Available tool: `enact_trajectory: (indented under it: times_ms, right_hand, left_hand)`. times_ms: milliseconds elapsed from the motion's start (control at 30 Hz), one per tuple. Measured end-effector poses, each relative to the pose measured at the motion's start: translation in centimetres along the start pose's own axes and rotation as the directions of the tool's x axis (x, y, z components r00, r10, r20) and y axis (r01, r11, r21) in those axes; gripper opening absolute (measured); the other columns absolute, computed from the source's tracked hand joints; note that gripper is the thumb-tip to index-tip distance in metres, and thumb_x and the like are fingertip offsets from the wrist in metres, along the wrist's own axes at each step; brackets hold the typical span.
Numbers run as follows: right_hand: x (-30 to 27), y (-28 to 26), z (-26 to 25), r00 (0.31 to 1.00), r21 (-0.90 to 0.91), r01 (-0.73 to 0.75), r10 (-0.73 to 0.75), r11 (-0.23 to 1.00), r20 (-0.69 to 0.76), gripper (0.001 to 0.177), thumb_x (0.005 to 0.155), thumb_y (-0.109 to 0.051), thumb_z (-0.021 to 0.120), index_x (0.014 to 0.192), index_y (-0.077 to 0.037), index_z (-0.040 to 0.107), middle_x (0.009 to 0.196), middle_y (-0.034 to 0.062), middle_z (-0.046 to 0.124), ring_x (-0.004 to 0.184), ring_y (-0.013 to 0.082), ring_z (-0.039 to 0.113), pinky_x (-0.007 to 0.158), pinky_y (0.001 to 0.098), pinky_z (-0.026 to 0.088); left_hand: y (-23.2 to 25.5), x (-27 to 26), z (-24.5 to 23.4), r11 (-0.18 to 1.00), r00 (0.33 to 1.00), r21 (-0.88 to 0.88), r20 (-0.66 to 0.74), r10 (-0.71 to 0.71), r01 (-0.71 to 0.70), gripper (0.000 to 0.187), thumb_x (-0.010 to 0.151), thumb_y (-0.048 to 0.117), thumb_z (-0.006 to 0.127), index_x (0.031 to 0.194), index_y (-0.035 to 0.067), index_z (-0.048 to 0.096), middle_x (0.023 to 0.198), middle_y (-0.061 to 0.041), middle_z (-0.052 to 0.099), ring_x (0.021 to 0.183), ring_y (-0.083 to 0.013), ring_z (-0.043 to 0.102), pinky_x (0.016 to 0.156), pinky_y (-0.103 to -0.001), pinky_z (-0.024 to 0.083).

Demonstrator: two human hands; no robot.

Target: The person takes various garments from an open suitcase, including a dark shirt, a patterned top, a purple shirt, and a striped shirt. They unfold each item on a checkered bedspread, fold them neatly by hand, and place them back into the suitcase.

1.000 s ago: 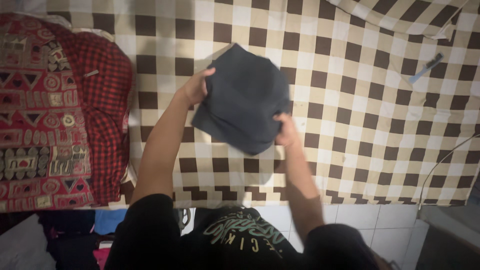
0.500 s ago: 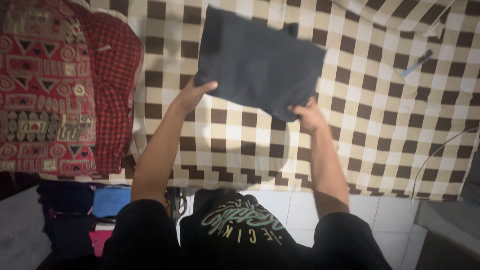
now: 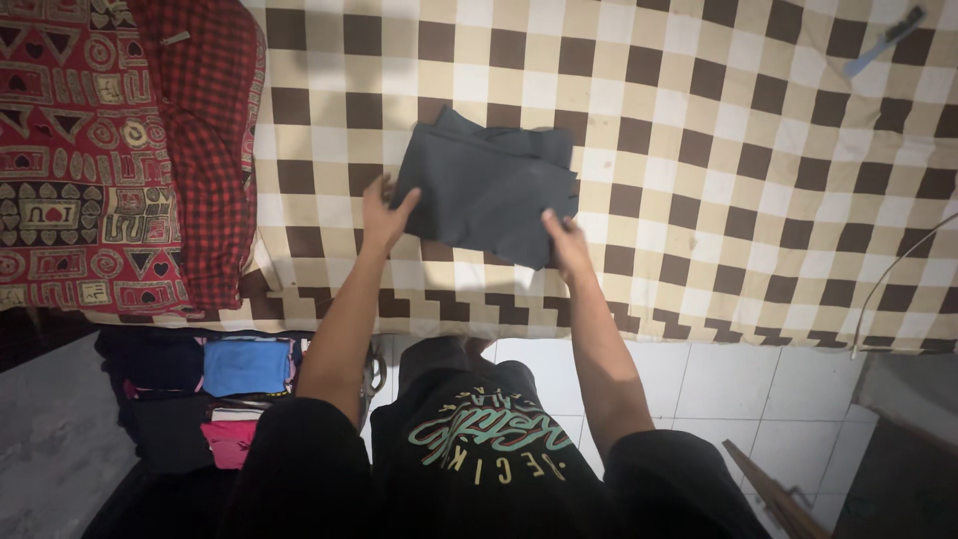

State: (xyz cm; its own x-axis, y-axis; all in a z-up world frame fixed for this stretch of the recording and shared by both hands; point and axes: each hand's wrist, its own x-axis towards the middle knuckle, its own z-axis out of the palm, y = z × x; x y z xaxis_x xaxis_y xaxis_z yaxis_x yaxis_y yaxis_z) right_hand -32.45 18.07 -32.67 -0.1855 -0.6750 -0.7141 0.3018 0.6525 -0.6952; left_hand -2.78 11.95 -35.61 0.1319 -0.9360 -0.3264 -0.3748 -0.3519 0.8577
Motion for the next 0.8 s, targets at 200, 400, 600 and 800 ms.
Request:
enact_trajectory:
  times_ms: [200,400,600,800]
  right_hand:
    - [2.1,-3.4,1.4,0.977,-0.422,0.150,-0.199,0.894,-0.074,0.047,0.081,-0.034,0.053,0.104,0.007,0.054,0.097,0.0156,0.061,0.092,0.0200,0.056,0.079,0.0267,0.042]
    - [3.0,-5.5,1.1,0.845,-0.607,0.284,-0.493,0.742,-0.207,0.056,0.073,-0.032,0.056,0.113,0.006,0.044,0.108,0.0213,0.052,0.102,0.0301,0.050,0.086,0.0320,0.038]
    - [4.2,-6.9,2.4,0.747,-0.906,0.390,-0.632,0.163,0.207,0.075,0.071,-0.041,0.063,0.129,-0.005,0.031,0.126,0.0212,0.037,0.117,0.0358,0.030,0.095,0.0420,0.025]
    - [6.5,-8.1,2.9,0.912,-0.909,0.365,-0.276,0.201,0.305,0.041,0.084,-0.042,0.049,0.106,-0.007,0.055,0.108,0.0177,0.054,0.103,0.0345,0.048,0.088,0.0378,0.040]
  left_hand:
    - [3.8,4.0,1.6,0.999,0.990,-0.042,0.140,0.012,-0.006,0.051,0.073,0.034,0.067,0.107,-0.002,0.053,0.102,-0.015,0.057,0.095,-0.0234,0.054,0.083,-0.031,0.042]
    - [6.3,8.4,3.6,0.996,0.990,0.061,0.125,0.057,-0.065,0.047,0.074,0.031,0.061,0.112,0.005,0.050,0.115,-0.015,0.049,0.105,-0.0286,0.048,0.088,-0.034,0.039]
    - [6.6,9.8,4.6,0.630,0.782,0.487,0.215,0.585,-0.605,0.068,0.074,0.034,0.065,0.128,0.008,0.032,0.126,-0.020,0.034,0.112,-0.0383,0.034,0.088,-0.044,0.030]
    - [4.9,12.3,6.4,0.650,0.812,0.513,0.494,0.311,-0.561,0.034,0.081,0.035,0.056,0.101,0.008,0.055,0.106,-0.011,0.050,0.098,-0.0325,0.045,0.088,-0.041,0.038]
